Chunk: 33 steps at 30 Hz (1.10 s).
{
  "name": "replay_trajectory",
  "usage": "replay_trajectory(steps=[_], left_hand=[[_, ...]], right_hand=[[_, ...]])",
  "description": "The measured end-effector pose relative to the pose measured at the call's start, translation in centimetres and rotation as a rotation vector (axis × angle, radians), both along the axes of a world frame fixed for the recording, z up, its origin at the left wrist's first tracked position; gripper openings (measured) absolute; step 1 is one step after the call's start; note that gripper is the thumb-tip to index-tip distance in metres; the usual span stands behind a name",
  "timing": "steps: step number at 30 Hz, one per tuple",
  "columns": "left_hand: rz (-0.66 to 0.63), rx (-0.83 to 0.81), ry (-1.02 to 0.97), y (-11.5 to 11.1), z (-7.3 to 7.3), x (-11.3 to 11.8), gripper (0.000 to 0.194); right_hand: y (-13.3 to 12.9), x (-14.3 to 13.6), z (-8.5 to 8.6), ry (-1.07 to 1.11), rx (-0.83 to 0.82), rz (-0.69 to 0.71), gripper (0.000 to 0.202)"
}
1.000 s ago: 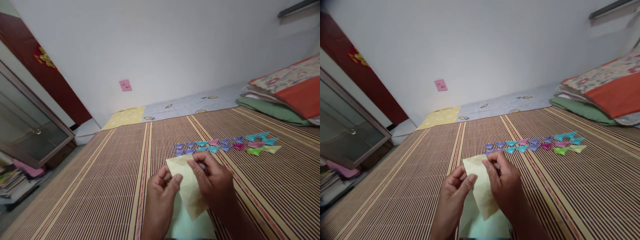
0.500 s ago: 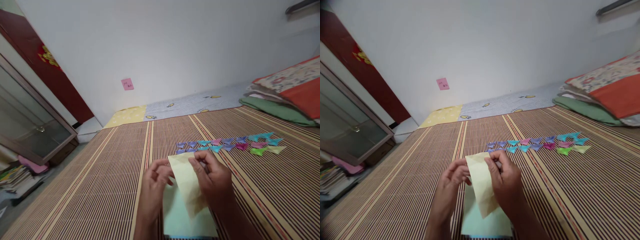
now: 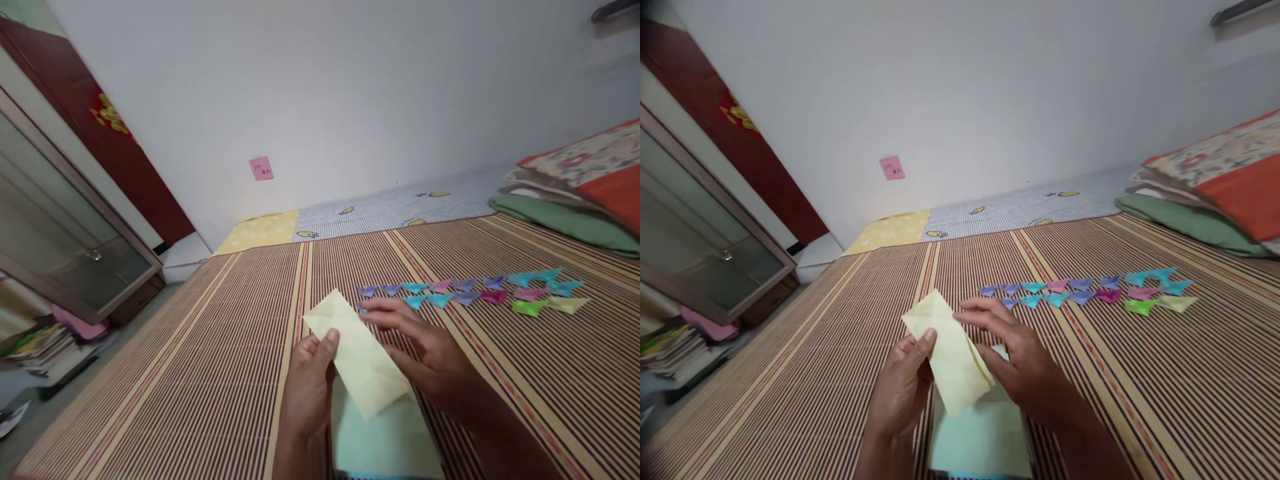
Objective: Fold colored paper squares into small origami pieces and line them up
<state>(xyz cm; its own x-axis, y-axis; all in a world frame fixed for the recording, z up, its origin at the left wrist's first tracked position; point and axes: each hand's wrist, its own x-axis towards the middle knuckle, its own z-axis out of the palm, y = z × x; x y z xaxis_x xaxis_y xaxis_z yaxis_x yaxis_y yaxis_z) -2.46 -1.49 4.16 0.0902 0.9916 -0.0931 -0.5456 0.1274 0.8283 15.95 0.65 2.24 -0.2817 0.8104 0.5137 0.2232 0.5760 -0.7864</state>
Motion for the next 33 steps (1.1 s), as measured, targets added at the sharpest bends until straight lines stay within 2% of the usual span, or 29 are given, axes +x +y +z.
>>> replay_trajectory(steps=[5, 8, 11, 15, 25, 33], left_hand=[[-0.029, -0.011, -0.003, 0.0, -0.5, -0.2, 0.039], [0.054, -0.028, -0.001, 0.1, -0.5, -0.2, 0.041], [0.120, 0.014, -0.046, 0.1, -0.2, -0.2, 0.042], [0.077, 0.098, -0.088, 0.1, -0.3, 0.0, 0.037], [0.042, 0.249, -0.002, 0.0, -0.8, 0.9, 0.046], [0.068, 0.148, 0.078, -0.2, -0.9, 1.2, 0.038]], right_hand=[[-0.4, -0.6, 0.1, -0.025, 0.062, 0.059, 0.021], [-0.3, -1.0, 0.0, -0.013, 0.068, 0.063, 0.016], [-0.4, -1.6, 0.2, 0.023, 0.045, 0.025, 0.014], [-0.8, -2.6, 0.6, 0.123, -0.008, -0.078, 0.018], [-0.8, -3.4, 0.1, 0.162, 0.019, -0.247, 0.022], [-0.8, -3.0, 0.5, 0.113, 0.013, -0.224, 0.021]])
